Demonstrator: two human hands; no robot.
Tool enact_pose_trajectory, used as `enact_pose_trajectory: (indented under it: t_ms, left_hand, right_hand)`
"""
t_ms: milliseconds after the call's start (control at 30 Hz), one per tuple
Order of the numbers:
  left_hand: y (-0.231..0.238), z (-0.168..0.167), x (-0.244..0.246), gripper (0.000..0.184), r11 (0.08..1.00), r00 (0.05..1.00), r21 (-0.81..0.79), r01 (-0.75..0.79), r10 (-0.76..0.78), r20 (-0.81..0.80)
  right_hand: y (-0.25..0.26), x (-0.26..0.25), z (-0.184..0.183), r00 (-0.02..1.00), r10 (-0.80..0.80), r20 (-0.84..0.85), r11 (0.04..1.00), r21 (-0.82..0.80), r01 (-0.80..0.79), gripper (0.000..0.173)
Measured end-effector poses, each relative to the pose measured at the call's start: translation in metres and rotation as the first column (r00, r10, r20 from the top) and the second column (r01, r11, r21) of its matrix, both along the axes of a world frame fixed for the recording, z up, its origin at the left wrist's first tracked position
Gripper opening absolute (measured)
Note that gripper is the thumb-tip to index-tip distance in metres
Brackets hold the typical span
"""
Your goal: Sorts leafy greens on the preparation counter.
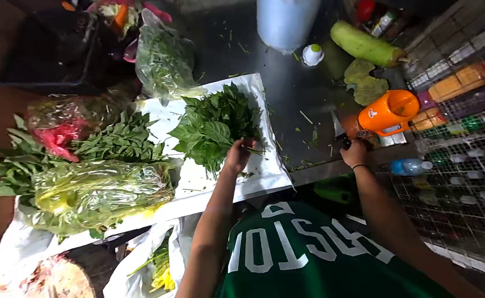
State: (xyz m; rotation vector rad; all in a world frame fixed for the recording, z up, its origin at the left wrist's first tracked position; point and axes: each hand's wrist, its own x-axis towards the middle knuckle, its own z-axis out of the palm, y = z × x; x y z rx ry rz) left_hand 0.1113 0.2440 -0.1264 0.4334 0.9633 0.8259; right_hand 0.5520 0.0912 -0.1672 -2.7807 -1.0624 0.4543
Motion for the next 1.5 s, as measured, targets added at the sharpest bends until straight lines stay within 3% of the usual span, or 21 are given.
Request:
enact_pose_trajectory:
  t_ms: [133, 233, 300, 400, 500, 700, 1000, 1300, 1500]
  left_hand:
    - [0.033, 0.013, -0.023, 0.030, 0.993, 0.995, 0.060, -0.098, 0.099, -0.013]
    - [0.052, 0.027, -0.042, 0.027, 0.997, 0.999, 0.063, -0.035, 0.037, -0.035]
    - [0.061, 0.037, -0.049, 0.029, 0.999, 0.998, 0.031, 0.011, -0.009, -0.066]
    - [0.070, 0.051, -0.060, 0.032, 0.997, 0.987, -0.040, 0.072, -0.077, -0.141]
    - [0.074, 0.055, -0.073, 0.036, 0.987, 0.967, -0.084, 0.135, -0.149, -0.206]
    - [0.075, 0.050, -0.093, 0.029, 0.989, 0.949, -0.057, 0.136, -0.147, -0.279]
    - [0.073, 0.047, -0.105, 0.026, 0.994, 0.974, -0.034, 0.102, -0.107, -0.201]
    - [0.070, 0.044, -0.100, 0.028, 0.995, 0.962, -0.058, 0.080, -0.093, -0.256]
    - [0.067, 0.044, -0.095, 0.032, 0.989, 0.940, -0.026, 0.147, -0.148, -0.306]
  right_hand:
    - [-0.017, -0.047, 0.034, 0.954, 0.016, -0.299, 0.968, 0.243, 0.060, 0.061]
    - [-0.039, -0.109, 0.073, 0.766, 0.145, -0.626, 0.961, 0.275, 0.042, 0.056]
    - [-0.048, -0.146, 0.083, 0.698, 0.225, -0.680, 0.964, 0.259, -0.058, 0.047]
    - [-0.053, -0.195, 0.079, 0.626, 0.326, -0.708, 0.945, 0.234, -0.228, 0.048]
    - [-0.043, -0.233, 0.073, 0.578, 0.420, -0.699, 0.903, 0.257, -0.344, 0.053]
    - [-0.009, -0.278, 0.083, 0.632, 0.626, -0.457, 0.774, 0.267, -0.574, 0.055]
    - [0.023, -0.301, 0.082, 0.698, 0.617, -0.365, 0.781, 0.174, -0.599, 0.055]
    - [0.021, -0.314, 0.087, 0.748, 0.581, -0.321, 0.809, 0.124, -0.575, 0.055]
    - [0.016, -0.313, 0.066, 0.769, 0.579, -0.271, 0.812, 0.100, -0.575, 0.056]
